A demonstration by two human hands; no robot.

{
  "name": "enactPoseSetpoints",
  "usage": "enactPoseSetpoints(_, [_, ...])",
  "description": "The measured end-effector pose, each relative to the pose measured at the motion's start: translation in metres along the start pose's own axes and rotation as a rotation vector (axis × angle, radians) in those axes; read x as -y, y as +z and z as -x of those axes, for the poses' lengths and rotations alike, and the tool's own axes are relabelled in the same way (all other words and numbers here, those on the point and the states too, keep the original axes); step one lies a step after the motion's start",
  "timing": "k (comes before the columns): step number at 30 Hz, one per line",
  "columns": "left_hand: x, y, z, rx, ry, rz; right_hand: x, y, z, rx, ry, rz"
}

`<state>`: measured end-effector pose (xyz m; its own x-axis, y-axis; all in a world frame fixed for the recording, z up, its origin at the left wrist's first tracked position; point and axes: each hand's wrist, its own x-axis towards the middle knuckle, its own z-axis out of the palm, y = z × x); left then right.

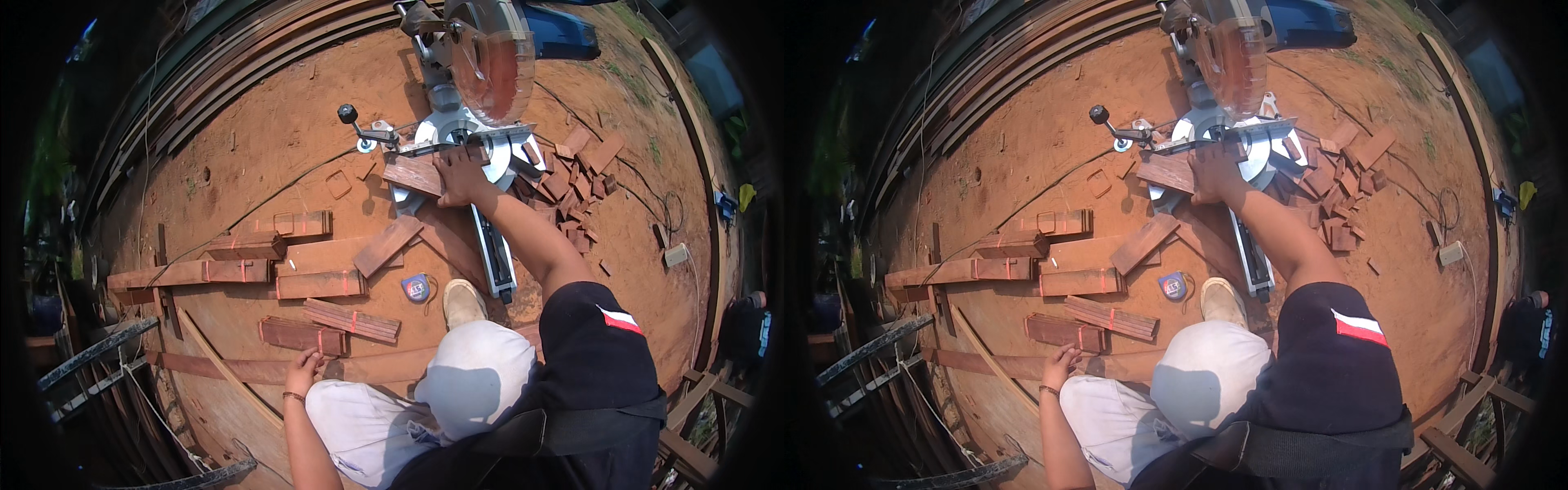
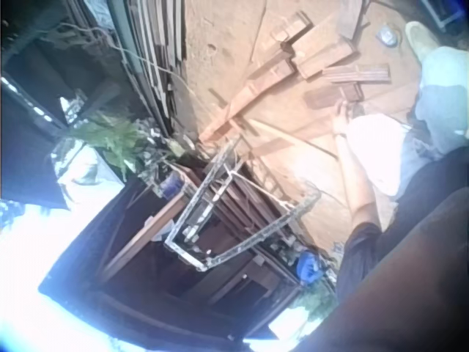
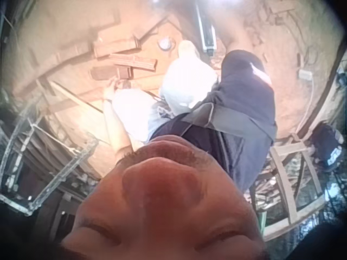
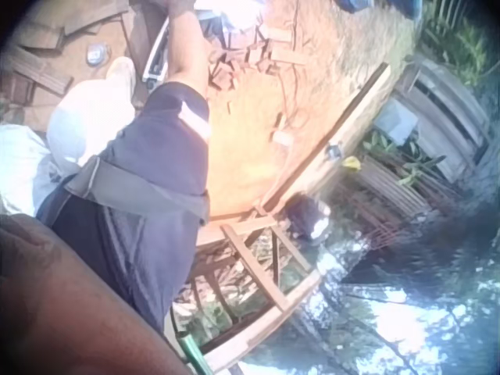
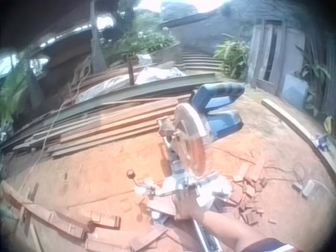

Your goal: The person uses a miter saw to cut several small wooden planks. They position each plank on the saw, lower the blade to cut, and then remove the cut pieces, stacking them nearby.

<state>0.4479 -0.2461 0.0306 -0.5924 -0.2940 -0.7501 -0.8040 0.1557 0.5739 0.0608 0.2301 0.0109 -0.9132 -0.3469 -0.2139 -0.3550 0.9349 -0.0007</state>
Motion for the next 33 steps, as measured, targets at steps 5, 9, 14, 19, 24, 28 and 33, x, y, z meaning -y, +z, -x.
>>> enactPoseSetpoints(5, [0.001,0.004,-0.016,-0.008,0.010,-0.024,0.002,0.017,0.005,-0.140,-0.051,-0.084])
enactPoseSetpoints(9, [-0.020,0.012,-0.028,0.020,0.098,-0.054,-0.002,0.034,-0.001,-0.149,-0.063,-0.058])
enactPoseSetpoints(14, [-0.095,0.070,-0.034,0.005,0.261,0.096,0.044,0.014,0.061,-0.022,0.049,-0.537])
enactPoseSetpoints(19, [-0.154,0.198,-0.048,0.377,0.355,0.724,0.134,-0.018,0.141,0.179,-0.159,-1.049])
enactPoseSetpoints(24, [-0.153,0.192,-0.021,0.421,0.160,1.143,0.072,0.012,0.069,0.209,-0.354,-1.126])
enactPoseSetpoints(28, [-0.158,0.176,-0.002,0.690,0.177,1.126,-0.009,0.037,-0.012,-0.408,0.021,-0.299])
enactPoseSetpoints(33, [-0.152,0.154,0.048,0.633,0.228,1.042,-0.028,0.023,-0.019,-0.263,-0.007,-0.106])
